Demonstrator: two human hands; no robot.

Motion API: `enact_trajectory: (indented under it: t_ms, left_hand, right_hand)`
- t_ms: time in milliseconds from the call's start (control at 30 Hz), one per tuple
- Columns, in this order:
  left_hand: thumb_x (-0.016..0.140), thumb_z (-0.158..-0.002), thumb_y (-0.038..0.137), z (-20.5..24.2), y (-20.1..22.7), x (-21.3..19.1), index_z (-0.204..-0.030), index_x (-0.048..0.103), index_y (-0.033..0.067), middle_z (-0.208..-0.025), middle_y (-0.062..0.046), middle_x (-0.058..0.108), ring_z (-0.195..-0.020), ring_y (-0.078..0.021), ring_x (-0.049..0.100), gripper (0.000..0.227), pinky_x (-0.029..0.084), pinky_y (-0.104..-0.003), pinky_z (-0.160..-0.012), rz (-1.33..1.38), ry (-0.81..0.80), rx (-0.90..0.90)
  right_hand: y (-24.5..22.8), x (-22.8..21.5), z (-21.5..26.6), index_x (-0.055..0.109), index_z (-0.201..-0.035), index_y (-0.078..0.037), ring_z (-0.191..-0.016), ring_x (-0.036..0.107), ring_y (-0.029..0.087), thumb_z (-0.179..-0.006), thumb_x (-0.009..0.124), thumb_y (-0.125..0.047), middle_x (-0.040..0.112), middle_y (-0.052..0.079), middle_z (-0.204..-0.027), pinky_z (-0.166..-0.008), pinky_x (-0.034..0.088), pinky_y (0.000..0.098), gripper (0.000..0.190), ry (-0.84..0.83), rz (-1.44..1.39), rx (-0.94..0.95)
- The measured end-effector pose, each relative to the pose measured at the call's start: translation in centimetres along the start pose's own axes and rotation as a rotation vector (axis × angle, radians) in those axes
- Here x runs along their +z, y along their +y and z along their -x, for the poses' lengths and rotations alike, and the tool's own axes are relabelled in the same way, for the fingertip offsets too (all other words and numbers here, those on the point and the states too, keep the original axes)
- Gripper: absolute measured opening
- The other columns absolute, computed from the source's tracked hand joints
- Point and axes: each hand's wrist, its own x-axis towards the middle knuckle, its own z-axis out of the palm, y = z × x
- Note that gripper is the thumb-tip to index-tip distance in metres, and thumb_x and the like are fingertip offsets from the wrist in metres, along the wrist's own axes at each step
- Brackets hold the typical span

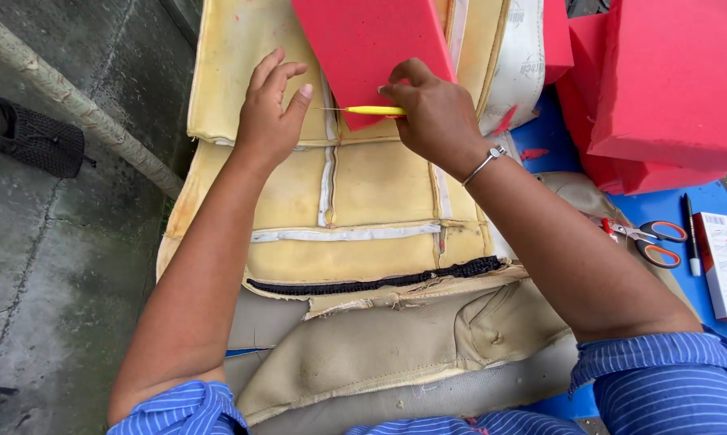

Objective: Strip old foam and leather from an upholstery piece using a utility knife

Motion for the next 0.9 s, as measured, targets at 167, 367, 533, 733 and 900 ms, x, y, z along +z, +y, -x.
enact_trajectory:
  t_ms: [167, 367, 533, 733, 900]
  left_hand:
    - [0.06, -0.108, 0.04, -1.3, -1.6, 5.2, -0.154, 0.049, 0.0197, -0.167, -0.019, 0.016, -0.157, -0.0331, 0.027, 0.052, 0.039, -0.045, -0.123, 0.126, 0.006, -0.097]
    - [0.066, -0.111, 0.05, -3.3, 0.4, 7.1, -0.163, 0.043, 0.0325, -0.17, -0.011, 0.003, -0.159, -0.0429, 0.004, 0.06, 0.021, -0.072, -0.122, -0.294, 0.124, -0.085]
    - [0.064, -0.102, 0.057, -7.1, 1.9, 8.2, -0.157, 0.047, 0.0227, -0.166, -0.016, 0.0, -0.158, -0.0379, 0.002, 0.067, 0.021, -0.06, -0.122, -0.029, 0.14, -0.273]
    - [0.063, -0.081, 0.082, -7.1, 2.8, 8.9, -0.159, 0.029, 0.0357, -0.156, -0.023, 0.033, -0.143, -0.0382, 0.044, 0.096, 0.043, -0.045, -0.112, 0.067, 0.001, -0.498]
    - [0.065, -0.079, 0.09, -6.0, 1.1, 7.6, -0.156, 0.027, 0.0425, -0.132, -0.013, 0.055, -0.127, -0.0399, 0.05, 0.097, 0.04, -0.049, -0.107, -0.182, -0.046, -0.434]
  right_hand:
    - [0.2, -3.0, 1.0, 0.08, -0.123, -0.011, -0.075, 0.07, 0.029, -0.084, 0.082, -0.012, 0.064, 0.001, -0.126, -0.044, 0.055, 0.0419, 0.039, 0.066, 0.087, -0.025]
    - [1.6, -3.1, 0.3, 0.065, -0.142, -0.011, -0.086, 0.068, 0.043, -0.074, 0.077, 0.001, 0.043, 0.013, -0.145, -0.039, 0.043, 0.0465, 0.07, 0.217, 0.01, 0.1]
    - [2.4, 0.4, -0.3, 0.058, -0.144, -0.013, -0.087, 0.065, 0.038, -0.092, 0.079, -0.009, 0.052, 0.015, -0.123, -0.055, 0.053, 0.0475, 0.056, 0.111, -0.268, 0.37]
    - [-0.6, -0.1, 2.6, 0.063, -0.127, -0.012, -0.104, 0.066, 0.028, -0.092, 0.078, -0.019, 0.07, 0.01, -0.116, -0.079, 0.052, 0.0419, 0.038, -0.059, -0.604, 0.457]
    - [1.8, -0.5, 4.0, 0.062, -0.114, -0.013, -0.097, 0.059, 0.017, -0.099, 0.07, -0.015, 0.071, 0.004, -0.112, -0.077, 0.048, 0.034, 0.017, -0.032, -0.851, 0.593]
